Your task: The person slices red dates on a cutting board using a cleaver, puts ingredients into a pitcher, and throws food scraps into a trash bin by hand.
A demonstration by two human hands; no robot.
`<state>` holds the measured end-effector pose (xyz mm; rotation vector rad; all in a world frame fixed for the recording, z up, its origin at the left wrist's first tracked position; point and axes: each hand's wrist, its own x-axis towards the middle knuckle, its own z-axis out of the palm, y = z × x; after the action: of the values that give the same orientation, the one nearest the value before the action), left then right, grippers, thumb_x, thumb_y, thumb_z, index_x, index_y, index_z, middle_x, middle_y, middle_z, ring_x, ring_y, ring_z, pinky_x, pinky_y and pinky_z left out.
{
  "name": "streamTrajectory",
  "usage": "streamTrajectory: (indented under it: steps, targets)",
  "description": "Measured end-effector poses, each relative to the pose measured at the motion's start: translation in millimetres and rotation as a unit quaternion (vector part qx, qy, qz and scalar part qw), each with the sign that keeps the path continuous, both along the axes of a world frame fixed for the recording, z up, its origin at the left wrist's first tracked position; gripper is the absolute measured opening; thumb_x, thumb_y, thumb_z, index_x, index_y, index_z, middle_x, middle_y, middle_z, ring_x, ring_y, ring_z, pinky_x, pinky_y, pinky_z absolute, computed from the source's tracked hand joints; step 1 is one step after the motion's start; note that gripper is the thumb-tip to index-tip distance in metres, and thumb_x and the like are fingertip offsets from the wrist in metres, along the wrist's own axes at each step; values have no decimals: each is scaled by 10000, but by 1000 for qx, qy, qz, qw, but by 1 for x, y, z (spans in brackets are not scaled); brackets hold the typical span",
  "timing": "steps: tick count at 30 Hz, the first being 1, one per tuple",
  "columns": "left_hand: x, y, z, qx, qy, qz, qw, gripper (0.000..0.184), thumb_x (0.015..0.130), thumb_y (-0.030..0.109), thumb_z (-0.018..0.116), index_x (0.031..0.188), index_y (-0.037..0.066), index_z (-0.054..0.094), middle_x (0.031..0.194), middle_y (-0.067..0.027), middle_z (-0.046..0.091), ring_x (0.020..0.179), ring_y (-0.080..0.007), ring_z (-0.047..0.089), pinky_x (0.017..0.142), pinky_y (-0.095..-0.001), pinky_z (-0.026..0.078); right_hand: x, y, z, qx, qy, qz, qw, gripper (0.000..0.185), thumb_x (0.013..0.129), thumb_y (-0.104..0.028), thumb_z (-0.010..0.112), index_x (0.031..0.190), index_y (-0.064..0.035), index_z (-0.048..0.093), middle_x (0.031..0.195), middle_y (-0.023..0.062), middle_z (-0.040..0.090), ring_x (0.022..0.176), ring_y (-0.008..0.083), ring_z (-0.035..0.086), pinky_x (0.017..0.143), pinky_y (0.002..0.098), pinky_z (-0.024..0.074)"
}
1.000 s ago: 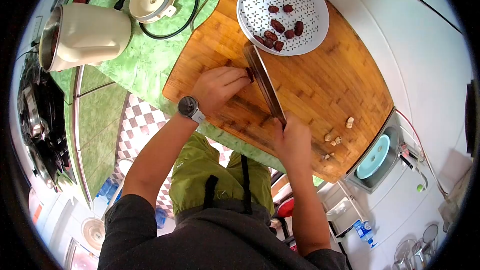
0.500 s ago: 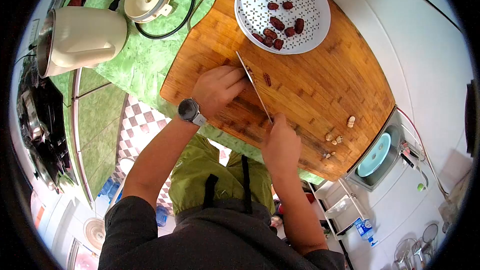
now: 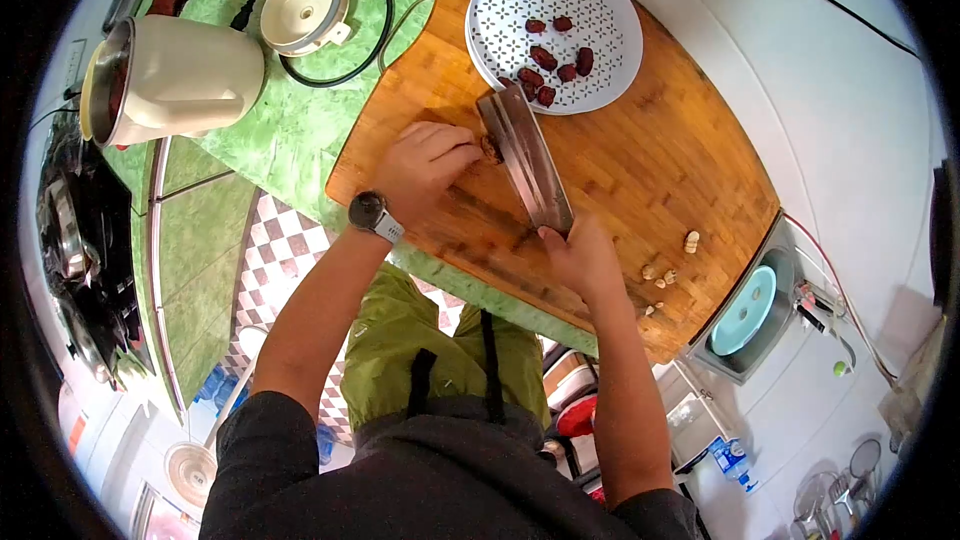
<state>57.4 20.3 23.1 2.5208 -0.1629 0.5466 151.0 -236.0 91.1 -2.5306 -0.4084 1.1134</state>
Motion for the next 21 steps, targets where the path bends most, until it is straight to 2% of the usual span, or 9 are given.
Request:
streamTrajectory:
  steps: [2,4,6,9,12,21]
  targets:
    - [-2,-3,3,-13,1,16,1000,227,809,121,745,1032,81,734,1103,-68,709,1035,-272,697,885,-397,561,-6,4,5,-23,-22,38,999,238,954,-173,687,1025,53,664,919,338,697,912,514,694,777,588,546]
    - [-2,-12,9,-27,6,32,999,232,806,124,781,1028,77,735,1095,-73,711,1031,-273,697,878,-407,558,-21,6,5,0,-59,34,998,222,959,-170,679,1038,37,665,912,336,700,900,512,698,773,590,549]
    - [5,-23,13,-83,21,125,989,270,803,150,840,1037,70,733,1061,-80,716,1001,-295,693,862,-418,553,-31,10,8,22,-100,30,994,206,963,-167,670,1051,20,666,905,333,702,887,511,702,770,593,553]
    - [10,-28,10,-99,46,141,984,286,803,169,858,1033,61,727,1042,-89,721,971,-322,687,867,-419,553,-37,15,12,-27,-106,11,994,197,967,-170,660,1088,-14,661,876,312,713,853,507,710,749,590,568]
    - [9,-28,12,-116,92,139,979,309,780,166,888,1022,52,732,1083,-111,739,1004,-325,711,877,-405,578,-42,12,8,-23,-109,12,994,218,968,-182,659,1123,-29,658,853,290,723,832,505,716,739,585,580]
    - [5,-24,8,-143,96,108,979,295,781,154,895,1001,59,723,1056,-106,738,953,-319,719,816,-386,587,-42,14,7,-21,-127,2,992,200,964,-170,659,1103,-26,670,852,299,721,834,505,715,745,591,575]
